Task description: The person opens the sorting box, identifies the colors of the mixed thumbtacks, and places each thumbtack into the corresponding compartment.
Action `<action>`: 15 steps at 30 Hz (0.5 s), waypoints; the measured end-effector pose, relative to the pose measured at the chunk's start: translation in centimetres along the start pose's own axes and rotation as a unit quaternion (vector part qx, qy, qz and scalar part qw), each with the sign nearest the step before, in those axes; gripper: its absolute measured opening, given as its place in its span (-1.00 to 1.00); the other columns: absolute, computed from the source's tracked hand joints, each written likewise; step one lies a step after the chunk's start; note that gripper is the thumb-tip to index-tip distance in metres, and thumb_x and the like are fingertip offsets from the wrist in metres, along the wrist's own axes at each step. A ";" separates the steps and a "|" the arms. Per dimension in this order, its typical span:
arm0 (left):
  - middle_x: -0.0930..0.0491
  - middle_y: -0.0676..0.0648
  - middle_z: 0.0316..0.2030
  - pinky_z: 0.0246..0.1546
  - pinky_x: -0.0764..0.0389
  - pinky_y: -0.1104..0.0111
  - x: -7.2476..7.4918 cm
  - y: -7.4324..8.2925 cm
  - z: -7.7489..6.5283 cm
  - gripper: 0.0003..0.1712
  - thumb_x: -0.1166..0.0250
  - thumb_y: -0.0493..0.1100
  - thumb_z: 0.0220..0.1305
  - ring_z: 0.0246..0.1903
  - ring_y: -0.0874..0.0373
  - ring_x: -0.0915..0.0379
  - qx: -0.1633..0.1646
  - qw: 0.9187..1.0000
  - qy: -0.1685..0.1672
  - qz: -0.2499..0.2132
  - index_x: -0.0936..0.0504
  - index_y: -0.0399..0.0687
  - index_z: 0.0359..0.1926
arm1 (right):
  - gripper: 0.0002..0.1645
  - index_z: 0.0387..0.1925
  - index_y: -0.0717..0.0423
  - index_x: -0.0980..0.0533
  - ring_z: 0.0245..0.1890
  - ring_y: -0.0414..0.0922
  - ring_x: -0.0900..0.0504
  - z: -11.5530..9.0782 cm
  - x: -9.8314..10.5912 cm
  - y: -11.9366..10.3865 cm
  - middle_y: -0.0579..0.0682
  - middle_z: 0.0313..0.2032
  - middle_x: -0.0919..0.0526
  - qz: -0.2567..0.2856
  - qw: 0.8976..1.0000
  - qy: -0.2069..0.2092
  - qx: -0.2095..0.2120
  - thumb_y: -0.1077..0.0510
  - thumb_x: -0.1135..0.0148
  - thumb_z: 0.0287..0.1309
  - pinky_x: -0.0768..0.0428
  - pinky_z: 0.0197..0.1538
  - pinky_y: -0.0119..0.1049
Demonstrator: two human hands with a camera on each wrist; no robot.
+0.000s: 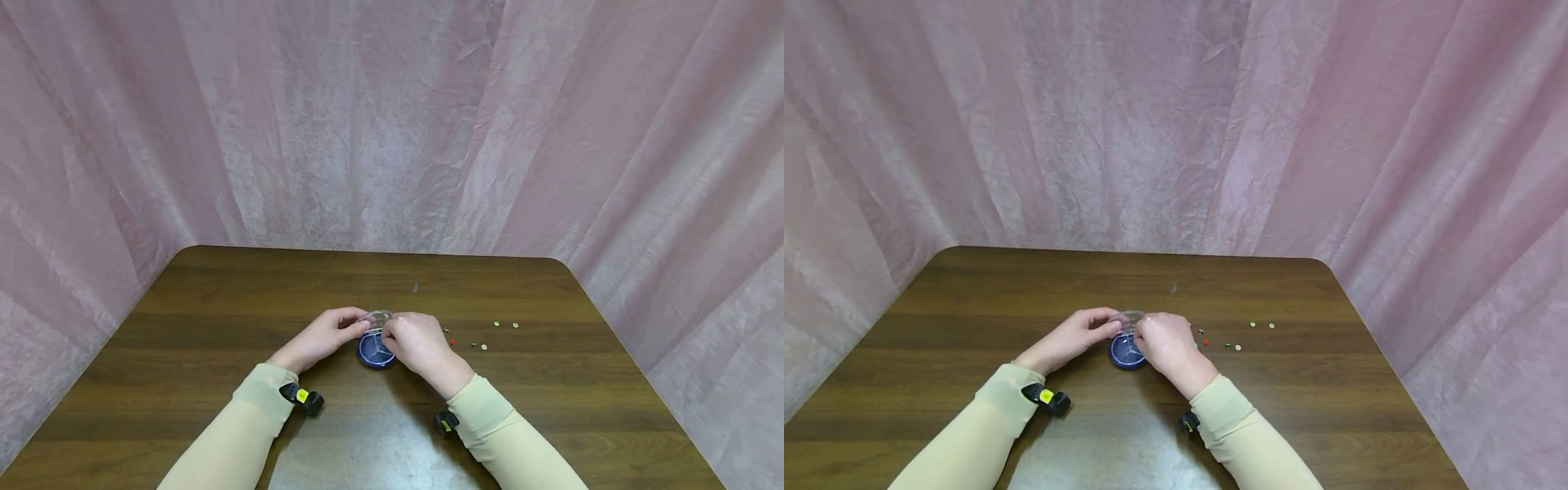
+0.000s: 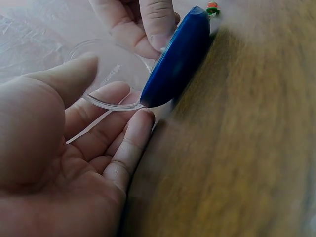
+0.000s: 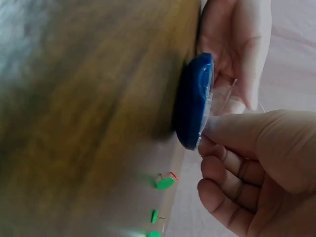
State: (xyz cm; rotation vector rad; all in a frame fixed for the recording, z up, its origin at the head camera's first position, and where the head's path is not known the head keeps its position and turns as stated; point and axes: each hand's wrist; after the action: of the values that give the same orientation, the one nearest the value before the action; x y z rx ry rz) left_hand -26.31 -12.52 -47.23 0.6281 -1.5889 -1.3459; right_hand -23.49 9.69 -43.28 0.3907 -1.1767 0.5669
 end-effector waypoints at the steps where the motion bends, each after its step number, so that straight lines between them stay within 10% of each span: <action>1: -0.62 0.01 0.07 0.14 -0.43 0.22 0.0 0.0 0.0 -0.61 -0.23 0.06 0.41 0.08 0.12 -0.49 -0.005 1.000 -0.001 0.005 -0.64 0.02 0.14 | -0.88 -0.52 -0.26 -0.66 -0.46 -0.23 -0.59 0.0 0.2 0.1 -0.32 -0.46 -0.60 0.004 1.000 -0.007 -0.001 0.08 -0.37 0.06 -0.52 -0.41 -0.26; 15: -0.65 0.00 0.04 0.17 -0.40 0.24 0.0 0.0 0.0 -0.69 -0.23 -0.10 0.42 0.09 0.14 -0.48 -0.010 1.000 -0.004 0.007 -0.67 -0.04 0.11 | -0.90 -0.49 -0.25 -0.66 -0.42 -0.24 -0.61 0.5 1.3 3.2 -0.33 -0.46 -0.63 0.013 0.994 -0.041 -0.100 0.05 -0.38 0.09 -0.51 -0.39 -0.24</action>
State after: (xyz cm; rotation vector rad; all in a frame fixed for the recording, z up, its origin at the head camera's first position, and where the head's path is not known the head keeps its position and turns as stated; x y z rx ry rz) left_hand -26.29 -12.55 -47.25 0.5999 -1.5815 -1.3532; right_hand -25.43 12.24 -41.89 0.2296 -1.3053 0.4540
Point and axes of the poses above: each hand's wrist, its own z-axis towards the middle knuckle, its own x-axis out of the back of the hand, y = z × x
